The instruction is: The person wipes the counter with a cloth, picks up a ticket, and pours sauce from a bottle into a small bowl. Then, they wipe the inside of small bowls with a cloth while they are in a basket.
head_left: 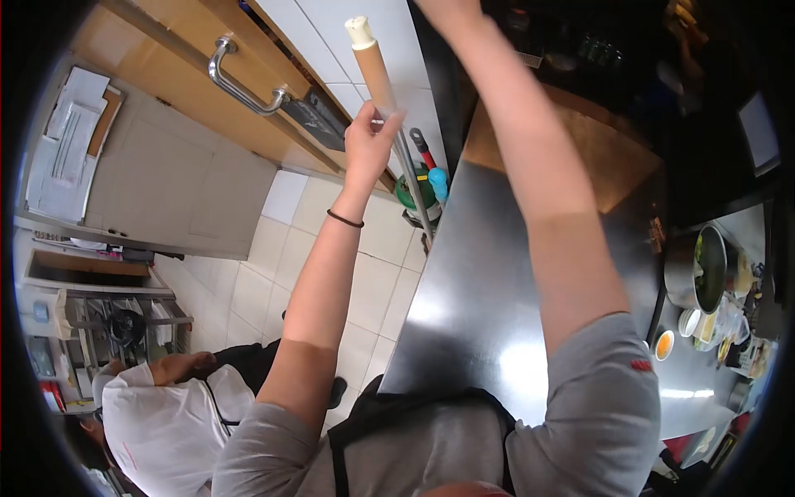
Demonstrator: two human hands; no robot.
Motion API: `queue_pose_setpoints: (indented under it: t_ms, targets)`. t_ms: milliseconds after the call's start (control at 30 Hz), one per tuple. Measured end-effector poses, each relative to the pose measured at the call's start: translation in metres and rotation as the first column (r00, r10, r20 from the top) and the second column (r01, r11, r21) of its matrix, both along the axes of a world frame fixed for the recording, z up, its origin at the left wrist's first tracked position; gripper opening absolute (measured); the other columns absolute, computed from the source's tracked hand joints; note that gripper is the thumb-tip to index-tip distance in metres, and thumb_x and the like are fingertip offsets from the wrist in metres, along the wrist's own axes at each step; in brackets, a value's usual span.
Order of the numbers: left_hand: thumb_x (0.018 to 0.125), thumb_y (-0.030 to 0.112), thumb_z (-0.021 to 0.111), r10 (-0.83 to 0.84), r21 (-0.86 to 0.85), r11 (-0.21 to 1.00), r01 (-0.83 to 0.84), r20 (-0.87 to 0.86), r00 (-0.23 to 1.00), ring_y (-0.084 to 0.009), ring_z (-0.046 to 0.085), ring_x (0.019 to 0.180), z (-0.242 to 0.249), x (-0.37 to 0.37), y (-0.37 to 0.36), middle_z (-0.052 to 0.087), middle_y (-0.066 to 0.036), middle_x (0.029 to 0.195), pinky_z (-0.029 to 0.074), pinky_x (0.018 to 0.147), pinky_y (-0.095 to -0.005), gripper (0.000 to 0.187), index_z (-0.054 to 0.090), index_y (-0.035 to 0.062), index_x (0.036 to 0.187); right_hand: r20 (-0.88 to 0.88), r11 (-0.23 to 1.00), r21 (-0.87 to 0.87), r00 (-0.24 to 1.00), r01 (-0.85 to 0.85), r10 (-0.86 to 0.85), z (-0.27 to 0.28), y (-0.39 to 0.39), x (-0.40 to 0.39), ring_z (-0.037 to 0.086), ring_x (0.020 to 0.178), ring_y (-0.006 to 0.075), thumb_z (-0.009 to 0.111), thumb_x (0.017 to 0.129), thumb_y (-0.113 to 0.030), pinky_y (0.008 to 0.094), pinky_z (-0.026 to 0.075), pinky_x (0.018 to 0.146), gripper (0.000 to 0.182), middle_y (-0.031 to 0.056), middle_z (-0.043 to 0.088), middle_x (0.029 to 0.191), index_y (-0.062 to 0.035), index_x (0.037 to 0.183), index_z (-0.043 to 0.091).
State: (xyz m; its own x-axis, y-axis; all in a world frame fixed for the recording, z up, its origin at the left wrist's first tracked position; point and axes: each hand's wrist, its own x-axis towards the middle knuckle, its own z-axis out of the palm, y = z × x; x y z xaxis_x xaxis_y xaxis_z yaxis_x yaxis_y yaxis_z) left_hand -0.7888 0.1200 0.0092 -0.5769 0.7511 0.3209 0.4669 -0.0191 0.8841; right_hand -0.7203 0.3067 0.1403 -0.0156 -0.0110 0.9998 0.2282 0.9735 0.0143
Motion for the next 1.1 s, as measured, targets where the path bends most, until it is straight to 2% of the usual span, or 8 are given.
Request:
queue_pose_setpoints:
  t_ms: [133,233,400,533,600,733,900,1100]
  targets:
    - [0.077,0.017,0.063,-0.017,0.006,1.0,0.017,0.017,1.0,-0.011,0.055,0.059,0.0,0.012,-0.002,0.06,-0.005,0.073,0.043,0.056,-0.0243,0.021,0.057,0.0014,0.089,0.245,0.927,-0.345,0.968,0.145,-0.06,-0.187,-0.019,0.016,0.046,0.107,0.0401,0.048,0.063,0.01,0.0391,0.045,0.086,0.056,0.0269,0.035,0.127,-0.0072,0.117,0.049]
    - [0.078,0.019,0.063,-0.001,0.014,1.0,0.0,0.019,1.0,-0.0098,0.054,0.06,-0.001,0.015,-0.002,0.06,-0.005,0.073,0.043,0.056,-0.0243,0.022,0.056,0.0012,0.088,0.46,0.47,-0.825,0.857,0.316,0.231,-0.326,-0.046,0.027,0.052,0.095,0.0408,0.046,0.067,0.004,0.0417,0.044,0.083,0.025,0.0251,0.039,0.125,0.0044,0.087,0.061]
    - [0.079,0.025,0.064,0.012,-0.024,1.0,-0.013,-0.043,0.999,-0.01,0.053,0.059,-0.003,0.022,0.018,0.059,-0.004,0.072,0.042,0.055,-0.0239,0.026,0.055,0.0016,0.085,0.648,0.537,-0.758,0.332,0.37,0.686,-0.265,-0.039,0.074,0.061,0.069,0.0295,0.054,0.069,-0.011,0.038,0.047,0.066,0.015,0.0182,0.062,0.073,-0.0027,0.072,0.065]
    - [0.079,0.026,0.064,0.013,-0.027,1.0,-0.014,-0.046,0.999,-0.0086,0.051,0.058,-0.009,0.021,0.041,0.056,-0.004,0.066,0.041,0.051,-0.0247,0.028,0.052,0.0008,0.081,0.54,0.395,-0.806,0.278,0.44,0.794,-0.217,-0.09,0.135,0.055,0.099,0.0265,0.054,0.075,-0.02,0.0361,0.042,0.085,0.037,0.0148,0.058,0.107,-0.0123,0.111,0.058]
    - [0.08,0.025,0.064,-0.004,-0.022,1.0,0.003,-0.06,0.998,-0.0087,0.051,0.058,-0.016,0.021,0.052,0.056,-0.004,0.067,0.041,0.05,-0.0244,0.028,0.051,0.0002,0.08,0.733,0.616,-0.672,0.249,0.411,0.634,-0.259,-0.133,0.147,0.024,0.129,0.0266,0.04,0.087,-0.035,0.0492,0.009,0.105,0.05,0.0071,0.031,0.138,-0.0171,0.134,0.031]
    - [0.08,0.024,0.063,-0.006,-0.052,0.999,0.009,0.07,0.998,-0.0121,0.056,0.073,-0.017,0.033,0.05,0.058,-0.008,0.091,0.045,0.057,-0.024,0.033,0.053,0.0028,0.103,0.885,0.894,-0.266,0.458,0.362,0.078,-0.304,-0.114,0.199,0.036,0.119,0.0226,0.04,0.085,-0.021,0.0452,0.021,0.103,0.036,0.0052,0.047,0.124,-0.0154,0.12,0.049]
    - [0.081,0.015,0.061,-0.187,-0.153,0.972,0.178,-0.043,0.981,-0.0097,0.054,0.082,-0.027,-0.003,-0.023,0.059,-0.005,0.09,0.042,0.075,-0.0233,0.024,0.056,-0.0002,0.099,0.954,0.292,-0.253,0.288,0.922,-0.082,-0.307,0.027,0.334,0.022,0.129,0.0267,0.03,0.088,-0.041,0.0518,0.015,0.102,0.048,0.0087,0.026,0.14,-0.0245,0.132,0.032]
    - [0.083,0.016,0.059,-0.035,-0.55,0.833,0.057,0.051,0.998,-0.0093,0.056,0.075,-0.051,-0.046,-0.173,0.059,-0.002,0.082,0.044,0.064,-0.0219,0.018,0.059,0.0006,0.093,0.91,-0.369,-0.409,0.343,0.835,-0.232,-0.318,0.128,0.402,0.006,0.133,0.0331,0.022,0.088,-0.053,0.0524,0.004,0.104,0.064,0.0094,0.013,0.144,-0.0136,0.138,0.02]
